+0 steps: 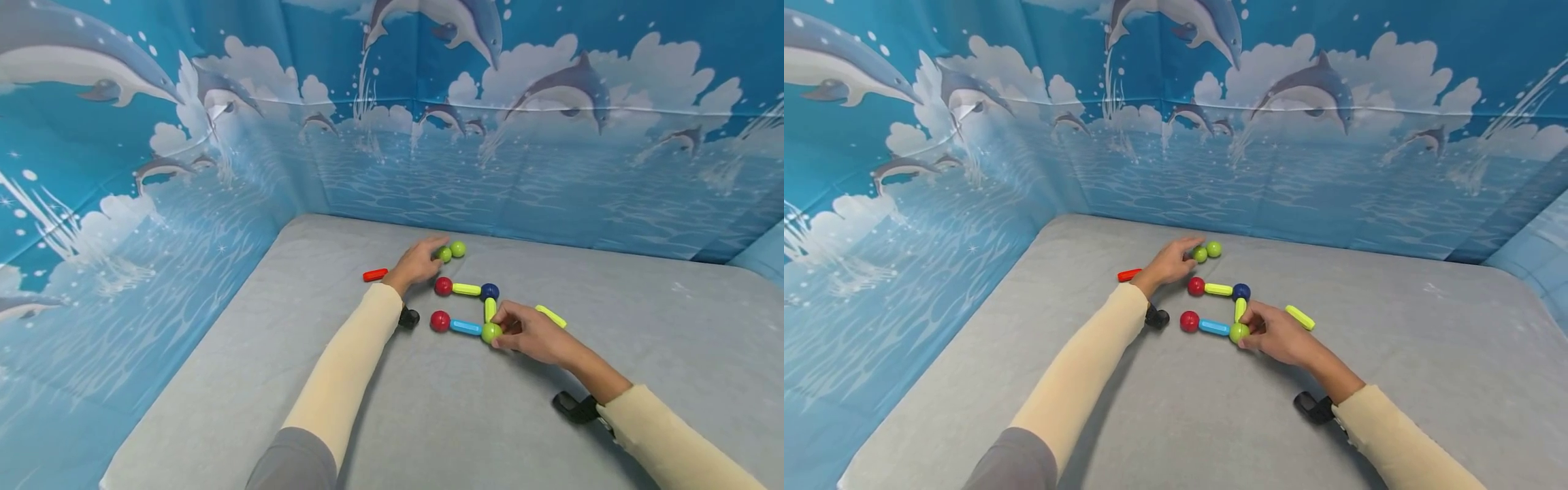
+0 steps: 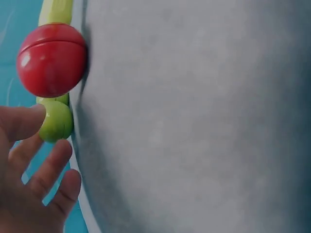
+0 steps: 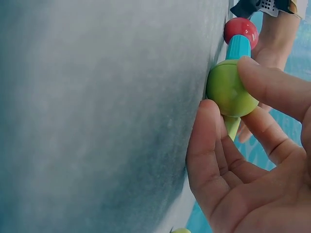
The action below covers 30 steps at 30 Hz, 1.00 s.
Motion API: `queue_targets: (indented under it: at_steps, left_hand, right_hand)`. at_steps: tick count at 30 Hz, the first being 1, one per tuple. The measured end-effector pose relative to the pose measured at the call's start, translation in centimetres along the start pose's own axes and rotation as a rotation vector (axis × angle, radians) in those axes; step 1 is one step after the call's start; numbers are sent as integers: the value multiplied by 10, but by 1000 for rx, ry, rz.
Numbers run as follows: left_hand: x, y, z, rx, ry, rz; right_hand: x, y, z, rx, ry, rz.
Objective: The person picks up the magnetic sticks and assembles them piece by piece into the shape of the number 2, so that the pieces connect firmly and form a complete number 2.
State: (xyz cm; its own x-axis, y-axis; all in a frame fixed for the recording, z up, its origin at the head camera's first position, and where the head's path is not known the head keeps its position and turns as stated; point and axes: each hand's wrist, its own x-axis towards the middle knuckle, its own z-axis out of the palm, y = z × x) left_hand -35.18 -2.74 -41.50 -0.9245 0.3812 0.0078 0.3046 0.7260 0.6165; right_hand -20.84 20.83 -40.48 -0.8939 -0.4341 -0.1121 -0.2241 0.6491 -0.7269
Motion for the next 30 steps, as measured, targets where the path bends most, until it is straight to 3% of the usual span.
queue_targets:
  at_steps: [6, 30]
  left_hand:
    - [-2, -1, 1, 86, 8, -21]
    - [-5, -13, 1, -17, 55, -77]
  right_hand:
    - [0, -1, 1, -2, 5, 11]
    - [-2, -4, 4, -16, 15, 11]
